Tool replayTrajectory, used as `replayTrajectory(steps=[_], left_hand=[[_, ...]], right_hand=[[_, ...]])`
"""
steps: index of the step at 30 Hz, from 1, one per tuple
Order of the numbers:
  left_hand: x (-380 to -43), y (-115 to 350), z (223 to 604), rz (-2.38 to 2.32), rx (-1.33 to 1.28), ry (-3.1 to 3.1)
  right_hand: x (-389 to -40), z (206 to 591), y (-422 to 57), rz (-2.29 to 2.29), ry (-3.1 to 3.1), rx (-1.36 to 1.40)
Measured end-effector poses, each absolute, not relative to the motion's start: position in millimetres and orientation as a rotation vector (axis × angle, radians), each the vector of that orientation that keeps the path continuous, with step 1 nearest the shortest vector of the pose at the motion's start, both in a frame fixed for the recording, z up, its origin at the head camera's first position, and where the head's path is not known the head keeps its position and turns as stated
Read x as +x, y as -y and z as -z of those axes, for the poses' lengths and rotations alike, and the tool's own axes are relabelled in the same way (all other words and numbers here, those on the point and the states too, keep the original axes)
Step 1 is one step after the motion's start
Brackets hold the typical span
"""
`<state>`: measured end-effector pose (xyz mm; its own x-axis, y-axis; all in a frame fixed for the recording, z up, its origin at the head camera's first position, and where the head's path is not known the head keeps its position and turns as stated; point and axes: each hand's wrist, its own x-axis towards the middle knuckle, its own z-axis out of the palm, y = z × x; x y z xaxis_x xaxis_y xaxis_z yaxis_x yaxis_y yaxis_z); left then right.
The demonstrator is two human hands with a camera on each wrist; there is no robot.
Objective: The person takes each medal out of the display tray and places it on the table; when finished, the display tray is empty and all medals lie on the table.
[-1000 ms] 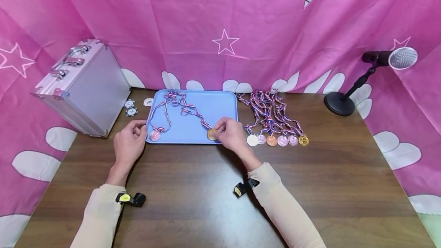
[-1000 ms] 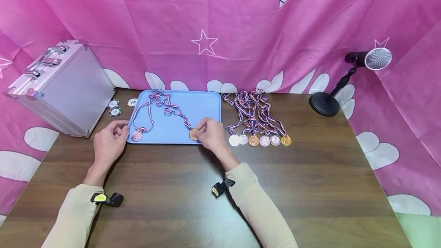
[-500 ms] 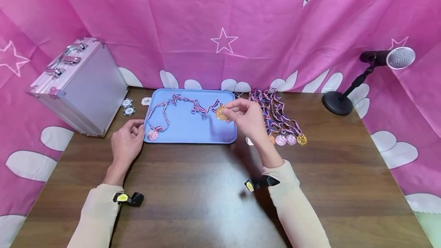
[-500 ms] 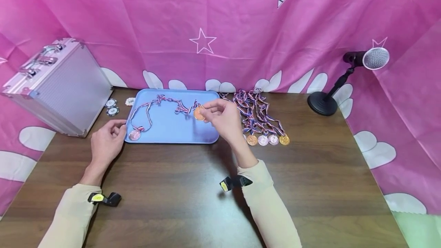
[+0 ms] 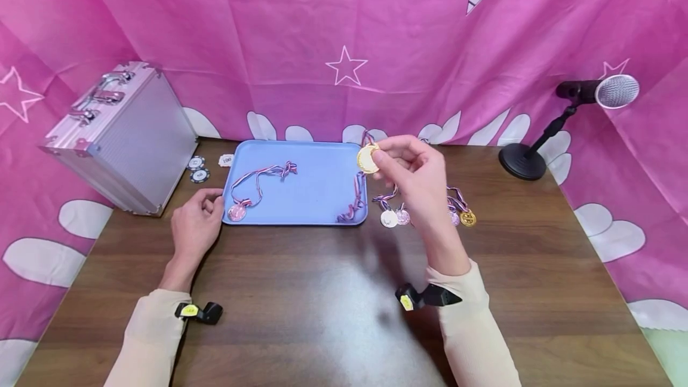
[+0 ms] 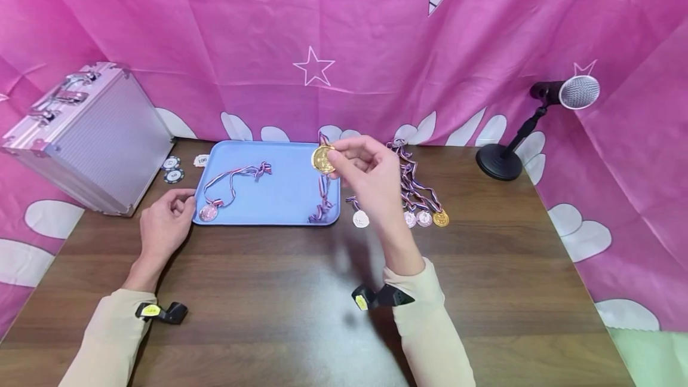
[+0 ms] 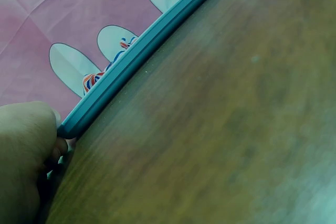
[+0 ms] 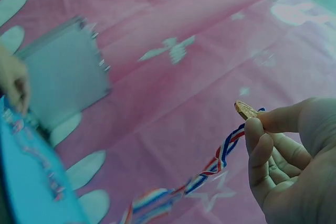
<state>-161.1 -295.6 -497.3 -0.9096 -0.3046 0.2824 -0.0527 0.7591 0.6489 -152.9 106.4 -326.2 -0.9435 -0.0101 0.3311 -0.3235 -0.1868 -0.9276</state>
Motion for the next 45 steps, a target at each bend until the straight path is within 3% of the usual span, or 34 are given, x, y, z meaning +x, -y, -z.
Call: replayTrajectory(steps=[9,12,19,27,34,45], left_hand=[[-161,297,496,0.938,0.266,2.583],[-161,299,494,0.932,0.267,2.575],[-160,301,494,0.922,0.266,2.579],[-161,297,496,0.933,0.279,2.590],[-162,294,497,0.934,0.267,2.572],[-162,296,498,0.935,0.267,2.579]], right_hand=[[-116,274,-160,-2.270,1.375,0.342],[-131,267,-176,-2.232,1.374,0.266],[-202,276,-209,-2.179,1.445,0.076],[-224,332,-241,-2.092,1.515,-0.129],[-205,400,-272,-2.151,1.814,-0.461],[-170,456,-320,-2.007,2.086,-0.534]])
